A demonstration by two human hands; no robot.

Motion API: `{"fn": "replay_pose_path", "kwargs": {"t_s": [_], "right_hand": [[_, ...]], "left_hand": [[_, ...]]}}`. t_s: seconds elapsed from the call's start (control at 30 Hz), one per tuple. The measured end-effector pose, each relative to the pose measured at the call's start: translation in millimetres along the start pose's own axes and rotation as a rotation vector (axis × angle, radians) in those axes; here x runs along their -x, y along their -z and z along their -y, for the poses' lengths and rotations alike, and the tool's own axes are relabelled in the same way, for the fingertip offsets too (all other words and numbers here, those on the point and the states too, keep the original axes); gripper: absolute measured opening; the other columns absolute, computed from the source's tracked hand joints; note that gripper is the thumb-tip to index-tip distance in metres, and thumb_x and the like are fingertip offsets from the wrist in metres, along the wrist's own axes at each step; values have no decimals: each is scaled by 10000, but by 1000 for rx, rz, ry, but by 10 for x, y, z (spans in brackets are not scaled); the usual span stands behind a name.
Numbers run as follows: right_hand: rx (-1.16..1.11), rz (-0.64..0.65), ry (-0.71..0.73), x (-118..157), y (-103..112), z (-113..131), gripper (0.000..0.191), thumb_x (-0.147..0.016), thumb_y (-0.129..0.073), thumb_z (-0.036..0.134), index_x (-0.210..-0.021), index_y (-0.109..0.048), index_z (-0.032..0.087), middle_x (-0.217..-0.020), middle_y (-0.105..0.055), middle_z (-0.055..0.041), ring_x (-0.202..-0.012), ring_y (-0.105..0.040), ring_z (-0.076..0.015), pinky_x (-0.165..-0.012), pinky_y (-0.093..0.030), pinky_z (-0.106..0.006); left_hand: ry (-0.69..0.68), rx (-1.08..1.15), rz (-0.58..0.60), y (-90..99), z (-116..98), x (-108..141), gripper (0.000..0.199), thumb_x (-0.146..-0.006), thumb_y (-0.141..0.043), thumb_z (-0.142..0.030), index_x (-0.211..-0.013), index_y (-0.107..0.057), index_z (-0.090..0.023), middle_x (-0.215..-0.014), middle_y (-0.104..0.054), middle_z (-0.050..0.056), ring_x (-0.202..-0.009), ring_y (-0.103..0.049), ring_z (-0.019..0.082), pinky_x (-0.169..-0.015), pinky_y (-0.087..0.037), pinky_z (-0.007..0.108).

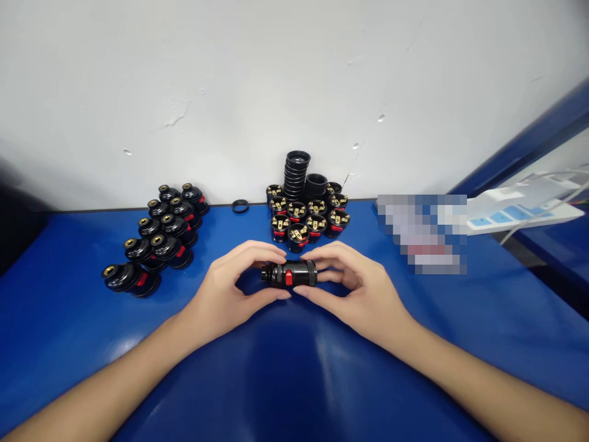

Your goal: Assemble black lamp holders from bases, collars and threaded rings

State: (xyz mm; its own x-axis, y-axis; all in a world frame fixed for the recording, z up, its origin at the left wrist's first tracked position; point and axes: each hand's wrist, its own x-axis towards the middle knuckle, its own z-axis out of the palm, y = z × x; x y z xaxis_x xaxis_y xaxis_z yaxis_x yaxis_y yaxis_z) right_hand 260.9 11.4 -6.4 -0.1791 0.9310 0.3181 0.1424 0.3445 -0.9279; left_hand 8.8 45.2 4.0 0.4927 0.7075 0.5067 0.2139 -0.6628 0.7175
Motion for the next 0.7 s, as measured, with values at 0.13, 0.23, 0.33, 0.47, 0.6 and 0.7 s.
{"fn": "replay_pose_path", "kwargs": {"t_s": [0.13, 0.23, 0.33, 0.47, 0.6, 0.7], "right_hand": [[-18, 1, -8, 10, 4, -14, 354, -864, -949, 247, -1165, -762, 233, -1160, -774, -69, -985, -848, -229, -893, -768, -373], [-15, -3, -20, 5, 14, -19, 362, -858, -954, 256, -1163, -759, 232, -1156, -776, -68, -972, -848, -227, -884, -767, -373], [-19, -5, -19, -6, 21, -15, 350, -864, -950, 263, -1157, -761, 229, -1151, -778, -68, -980, -847, -230, -887, -765, -375], [-23, 3, -5, -18, 17, 0, 325, -871, -938, 231, -1152, -774, 229, -1153, -764, -62, -1008, -839, -218, -909, -758, -353], [-15, 0, -4, -14, 0, -3, 330, -865, -944, 227, -1152, -781, 240, -1168, -757, -57, -1017, -840, -220, -905, -759, -347], [-8, 1, 4, -1, -3, -13, 335, -856, -957, 247, -1145, -787, 247, -1161, -758, -50, -1002, -845, -219, -905, -758, -342]], "left_hand": [[47, 47, -12, -2, -16, -14, 205, -1010, -786, -210, -1211, -759, -239, -1288, -759, 104, -1176, -774, 206, -976, -704, 332], [59, 95, -27, -15, -6, -15, 231, -989, -803, -196, -1214, -770, -237, -1277, -742, 103, -1171, -773, 209, -990, -717, 350], [71, 126, -32, -18, 12, -13, 383, -920, -881, -196, -1283, -770, -243, -1323, -715, 109, -1211, -773, 232, -1054, -706, 401], [47, -2, 7, 6, 33, -18, 458, -894, -922, -249, -1332, -790, -249, -1347, -749, 111, -1219, -781, 246, -1092, -682, 407], [21, -101, 22, 25, 43, -20, 366, -974, -850, -295, -1334, -807, -247, -1272, -811, 96, -1140, -807, 232, -1046, -683, 355], [31, -96, 28, 17, 44, -4, 280, -1036, -768, -258, -1311, -818, -262, -1269, -805, 91, -1126, -807, 217, -972, -697, 308]]}}
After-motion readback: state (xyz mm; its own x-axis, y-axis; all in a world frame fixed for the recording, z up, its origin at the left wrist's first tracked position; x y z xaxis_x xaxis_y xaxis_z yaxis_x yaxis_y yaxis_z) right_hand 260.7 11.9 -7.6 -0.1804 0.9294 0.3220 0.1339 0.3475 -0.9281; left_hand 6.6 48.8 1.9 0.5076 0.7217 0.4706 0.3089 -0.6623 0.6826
